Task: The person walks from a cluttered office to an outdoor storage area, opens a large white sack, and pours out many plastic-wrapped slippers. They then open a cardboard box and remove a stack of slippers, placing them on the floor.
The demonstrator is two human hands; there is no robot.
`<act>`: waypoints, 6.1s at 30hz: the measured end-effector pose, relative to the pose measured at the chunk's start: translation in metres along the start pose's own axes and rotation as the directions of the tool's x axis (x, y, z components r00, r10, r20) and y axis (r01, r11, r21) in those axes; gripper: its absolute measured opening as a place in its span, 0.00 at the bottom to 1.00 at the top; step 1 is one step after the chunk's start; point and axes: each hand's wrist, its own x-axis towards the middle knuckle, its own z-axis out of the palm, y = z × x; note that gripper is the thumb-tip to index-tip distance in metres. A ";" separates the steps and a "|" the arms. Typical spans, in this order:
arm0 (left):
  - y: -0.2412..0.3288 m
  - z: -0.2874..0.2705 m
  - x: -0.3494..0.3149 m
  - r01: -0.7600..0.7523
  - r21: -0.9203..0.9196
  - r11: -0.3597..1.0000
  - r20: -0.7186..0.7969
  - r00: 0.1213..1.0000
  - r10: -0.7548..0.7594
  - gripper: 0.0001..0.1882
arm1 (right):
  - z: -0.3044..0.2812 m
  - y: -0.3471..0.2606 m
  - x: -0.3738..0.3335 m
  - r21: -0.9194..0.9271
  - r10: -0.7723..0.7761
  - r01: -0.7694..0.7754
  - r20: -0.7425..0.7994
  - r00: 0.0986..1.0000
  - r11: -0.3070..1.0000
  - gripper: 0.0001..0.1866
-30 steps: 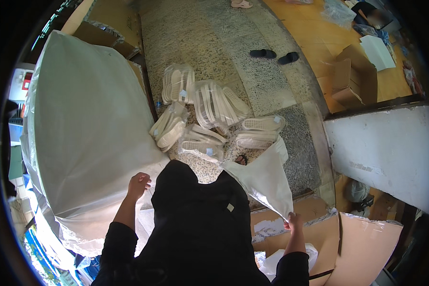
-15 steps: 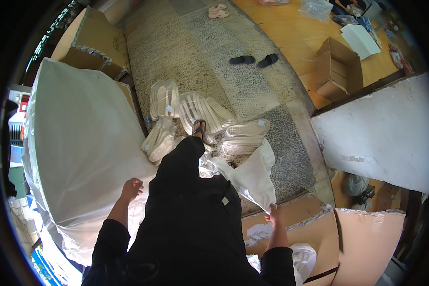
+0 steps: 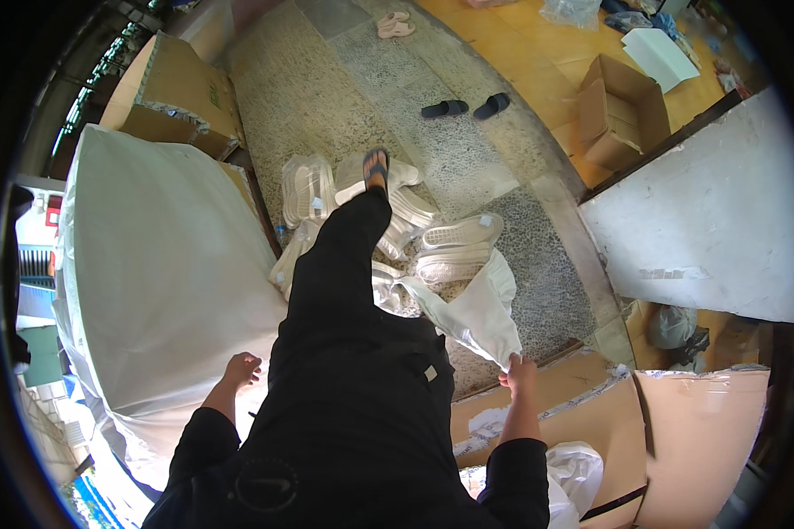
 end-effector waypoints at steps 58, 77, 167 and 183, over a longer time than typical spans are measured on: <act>-0.053 0.057 0.090 -0.533 0.442 0.722 0.244 0.846 0.475 0.20 | 0.062 0.099 -0.181 -0.390 0.027 -0.086 -0.154 0.988 0.917 0.20; -0.164 0.094 0.103 -0.336 -0.089 0.938 0.066 0.937 0.342 0.23 | 0.100 0.018 -0.156 -0.448 -0.158 0.134 -0.016 0.987 0.884 0.17; -0.174 0.369 -0.517 0.151 -0.701 -0.697 0.472 -0.634 -0.612 0.30 | 0.773 0.298 -0.475 0.915 0.965 0.317 0.263 -0.001 -0.249 0.16; -0.751 0.299 -0.195 0.039 -0.953 0.301 -0.232 0.545 -0.806 0.25 | 0.856 0.613 -0.657 0.516 0.807 0.850 0.455 -0.378 0.107 0.14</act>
